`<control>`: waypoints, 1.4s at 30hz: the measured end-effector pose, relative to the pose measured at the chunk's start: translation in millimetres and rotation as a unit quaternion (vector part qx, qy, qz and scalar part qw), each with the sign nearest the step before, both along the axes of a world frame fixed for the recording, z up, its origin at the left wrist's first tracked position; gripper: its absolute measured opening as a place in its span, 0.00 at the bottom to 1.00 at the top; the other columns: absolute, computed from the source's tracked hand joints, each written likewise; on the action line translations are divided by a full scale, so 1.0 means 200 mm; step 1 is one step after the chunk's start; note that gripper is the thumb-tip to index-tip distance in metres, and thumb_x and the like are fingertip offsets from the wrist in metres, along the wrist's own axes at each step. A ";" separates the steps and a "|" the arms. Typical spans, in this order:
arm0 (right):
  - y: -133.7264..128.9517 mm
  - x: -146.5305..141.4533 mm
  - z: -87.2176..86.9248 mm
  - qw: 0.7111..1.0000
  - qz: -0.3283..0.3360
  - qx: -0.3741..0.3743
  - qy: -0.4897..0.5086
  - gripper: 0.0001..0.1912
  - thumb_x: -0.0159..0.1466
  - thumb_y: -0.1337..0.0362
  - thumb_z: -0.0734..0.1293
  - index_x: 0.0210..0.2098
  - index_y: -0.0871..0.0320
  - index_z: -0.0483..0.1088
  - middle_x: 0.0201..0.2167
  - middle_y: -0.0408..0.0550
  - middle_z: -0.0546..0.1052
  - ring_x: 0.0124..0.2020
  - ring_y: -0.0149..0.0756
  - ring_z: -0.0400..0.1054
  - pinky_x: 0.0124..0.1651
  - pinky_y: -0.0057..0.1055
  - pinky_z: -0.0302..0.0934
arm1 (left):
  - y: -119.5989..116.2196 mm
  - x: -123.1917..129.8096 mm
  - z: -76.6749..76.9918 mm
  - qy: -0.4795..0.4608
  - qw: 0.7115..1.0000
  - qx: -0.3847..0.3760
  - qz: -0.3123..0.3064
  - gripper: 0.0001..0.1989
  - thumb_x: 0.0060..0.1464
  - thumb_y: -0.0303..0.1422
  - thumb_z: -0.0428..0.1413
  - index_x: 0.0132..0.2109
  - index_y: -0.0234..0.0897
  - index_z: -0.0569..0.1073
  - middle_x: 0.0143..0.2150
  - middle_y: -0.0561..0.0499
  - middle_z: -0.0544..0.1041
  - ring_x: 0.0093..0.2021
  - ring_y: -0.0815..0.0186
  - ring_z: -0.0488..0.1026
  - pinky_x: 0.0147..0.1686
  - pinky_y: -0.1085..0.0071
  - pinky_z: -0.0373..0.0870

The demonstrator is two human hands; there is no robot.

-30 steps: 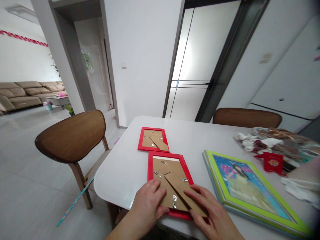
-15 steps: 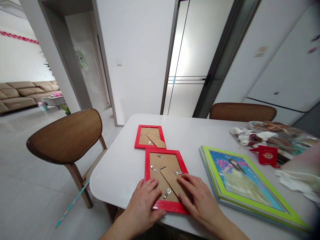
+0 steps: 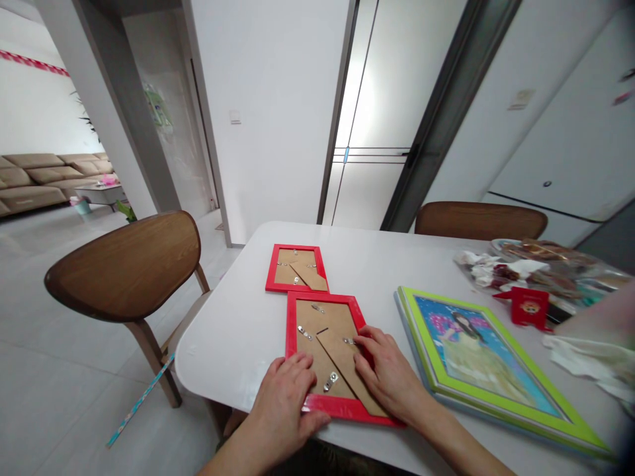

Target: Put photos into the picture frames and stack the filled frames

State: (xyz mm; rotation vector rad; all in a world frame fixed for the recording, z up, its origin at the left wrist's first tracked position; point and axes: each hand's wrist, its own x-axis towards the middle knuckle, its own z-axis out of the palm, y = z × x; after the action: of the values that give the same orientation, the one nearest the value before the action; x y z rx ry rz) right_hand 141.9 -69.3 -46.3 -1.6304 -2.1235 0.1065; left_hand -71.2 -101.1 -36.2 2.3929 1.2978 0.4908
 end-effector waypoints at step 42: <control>0.14 -0.37 0.08 0.987 0.145 -0.020 -0.071 0.12 0.58 0.70 0.56 0.36 0.56 0.68 0.37 0.48 0.68 0.41 0.37 0.58 0.43 0.33 0.50 | 0.01 -0.03 -0.02 -0.059 0.998 -0.009 0.000 0.17 0.35 0.35 0.63 0.35 0.36 0.69 0.53 0.46 0.65 0.54 0.59 0.58 0.52 0.62 0.54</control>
State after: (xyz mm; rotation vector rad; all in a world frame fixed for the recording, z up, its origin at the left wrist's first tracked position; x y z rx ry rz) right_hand 67.3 -42.2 -29.7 -1.3771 -2.4727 0.1283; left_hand -77.3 -98.6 -40.3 2.3116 1.2448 0.6087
